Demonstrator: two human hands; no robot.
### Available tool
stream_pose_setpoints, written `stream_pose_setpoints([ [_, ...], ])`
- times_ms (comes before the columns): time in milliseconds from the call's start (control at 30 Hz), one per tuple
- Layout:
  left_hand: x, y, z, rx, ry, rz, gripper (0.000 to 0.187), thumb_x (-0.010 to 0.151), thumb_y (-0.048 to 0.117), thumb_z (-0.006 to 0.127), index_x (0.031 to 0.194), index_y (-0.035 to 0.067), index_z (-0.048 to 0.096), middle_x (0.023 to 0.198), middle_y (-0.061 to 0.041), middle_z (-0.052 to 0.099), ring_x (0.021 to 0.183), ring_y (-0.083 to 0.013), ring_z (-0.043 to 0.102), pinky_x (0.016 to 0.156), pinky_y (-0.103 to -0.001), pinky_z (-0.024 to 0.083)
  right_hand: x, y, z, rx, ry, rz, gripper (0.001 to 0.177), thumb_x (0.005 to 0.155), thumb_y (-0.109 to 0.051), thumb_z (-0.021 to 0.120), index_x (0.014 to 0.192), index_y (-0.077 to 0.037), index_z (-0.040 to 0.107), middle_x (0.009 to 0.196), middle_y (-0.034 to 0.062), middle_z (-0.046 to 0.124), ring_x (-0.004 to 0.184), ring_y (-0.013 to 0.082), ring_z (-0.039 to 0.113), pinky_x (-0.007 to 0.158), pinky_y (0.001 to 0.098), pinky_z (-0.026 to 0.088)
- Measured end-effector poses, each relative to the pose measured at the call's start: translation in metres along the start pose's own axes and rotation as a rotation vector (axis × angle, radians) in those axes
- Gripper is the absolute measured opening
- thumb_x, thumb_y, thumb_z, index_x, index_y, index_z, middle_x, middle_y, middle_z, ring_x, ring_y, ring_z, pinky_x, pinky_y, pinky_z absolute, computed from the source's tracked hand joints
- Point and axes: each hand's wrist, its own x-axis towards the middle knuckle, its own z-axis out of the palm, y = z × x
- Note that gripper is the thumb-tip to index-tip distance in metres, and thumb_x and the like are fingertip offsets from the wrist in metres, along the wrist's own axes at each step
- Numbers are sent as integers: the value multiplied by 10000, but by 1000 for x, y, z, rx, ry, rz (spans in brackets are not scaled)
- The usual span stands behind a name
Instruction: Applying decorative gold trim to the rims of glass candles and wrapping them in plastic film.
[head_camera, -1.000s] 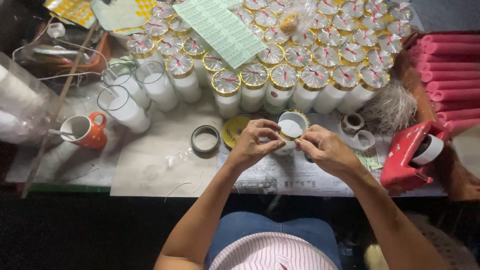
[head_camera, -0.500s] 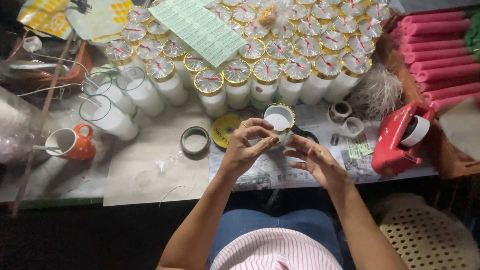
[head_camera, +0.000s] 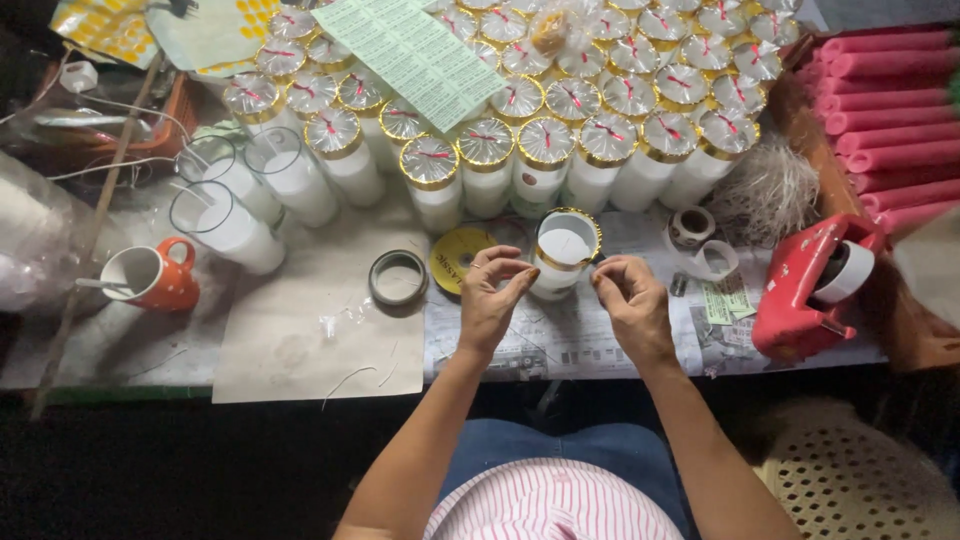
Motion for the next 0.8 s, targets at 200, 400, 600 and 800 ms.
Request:
stream_pose_setpoints([
  [200,-2,-5,8,-6,73,21,149,837,217,868,910,107,799,1144,-92,664,1048,-218,670,922,-349,553,-3,-10,6,-140,65,-179,70,990,-80,701,985,-12,684,1095,132,607,1022,253,676,867,312,599],
  [400,0,-10,12,30,83,32,149,821,256,881,901,152,811,1128,-50,683,1069,-192,662,916,-327,545,-2,-7,5,-153,95,-180,82,1008,-101,688,982,-28,660,1114,146,619,1008,259,684,831,342,597],
  [600,7,-11,17,1,95,57,120,834,208,870,913,145,805,1131,-53,717,1188,-224,645,1028,-376,492,7,0,13,-101,87,-198,90,1036,-92,645,1003,-8,638,1133,155,592,1036,299,691,858,401,603],
  [800,13,-4,22,-173,85,48,106,828,79,855,900,56,781,1110,-113,749,1061,-202,724,916,-296,583,21,14,6,35,18,-106,110,953,-27,724,1038,-5,659,1160,132,632,1032,234,718,895,353,597],
])
